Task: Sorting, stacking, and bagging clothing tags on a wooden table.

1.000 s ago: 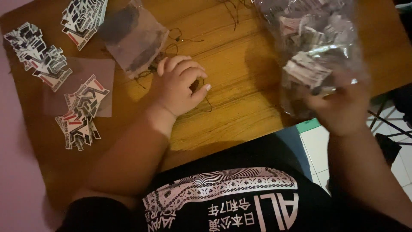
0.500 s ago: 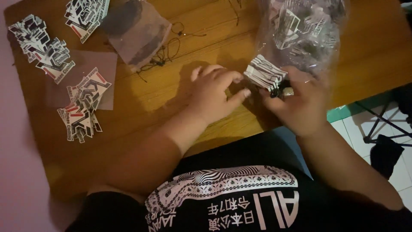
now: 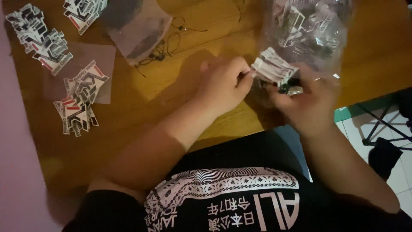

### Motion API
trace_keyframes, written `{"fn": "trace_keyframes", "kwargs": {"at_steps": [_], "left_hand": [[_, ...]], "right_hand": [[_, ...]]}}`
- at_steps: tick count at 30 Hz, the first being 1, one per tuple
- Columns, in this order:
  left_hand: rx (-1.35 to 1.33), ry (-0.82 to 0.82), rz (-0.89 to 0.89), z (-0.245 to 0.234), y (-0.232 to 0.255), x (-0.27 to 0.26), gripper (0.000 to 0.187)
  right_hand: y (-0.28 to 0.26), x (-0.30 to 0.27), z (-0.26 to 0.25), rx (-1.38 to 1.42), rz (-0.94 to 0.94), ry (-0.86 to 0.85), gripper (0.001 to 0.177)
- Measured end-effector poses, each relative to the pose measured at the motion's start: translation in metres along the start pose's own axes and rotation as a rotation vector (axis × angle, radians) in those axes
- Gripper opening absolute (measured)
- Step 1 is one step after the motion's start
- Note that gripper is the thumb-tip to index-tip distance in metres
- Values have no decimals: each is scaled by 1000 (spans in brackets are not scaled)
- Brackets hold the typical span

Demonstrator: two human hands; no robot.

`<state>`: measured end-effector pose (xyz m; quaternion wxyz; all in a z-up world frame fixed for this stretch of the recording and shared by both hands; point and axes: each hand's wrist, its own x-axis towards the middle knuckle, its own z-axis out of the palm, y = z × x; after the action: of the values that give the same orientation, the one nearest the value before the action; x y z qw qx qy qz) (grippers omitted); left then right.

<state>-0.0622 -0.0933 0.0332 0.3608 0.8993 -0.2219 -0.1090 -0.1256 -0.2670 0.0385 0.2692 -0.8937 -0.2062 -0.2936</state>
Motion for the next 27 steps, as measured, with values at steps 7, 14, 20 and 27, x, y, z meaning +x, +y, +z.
{"fn": "trace_keyframes", "kwargs": {"at_steps": [7, 14, 20, 27], "left_hand": [[75, 66, 232, 23, 46, -10, 20], [-18, 154, 432, 58, 50, -16, 22], [-106, 259, 548, 70, 45, -18, 18], [-153, 220, 552, 69, 38, -15, 23]], "right_hand": [[11, -6, -21, -47, 135, 60, 19], [27, -22, -25, -172, 329, -160, 31], [34, -8, -21, -444, 41, -101, 43], [48, -10, 1, -689, 402, -423, 67]]}}
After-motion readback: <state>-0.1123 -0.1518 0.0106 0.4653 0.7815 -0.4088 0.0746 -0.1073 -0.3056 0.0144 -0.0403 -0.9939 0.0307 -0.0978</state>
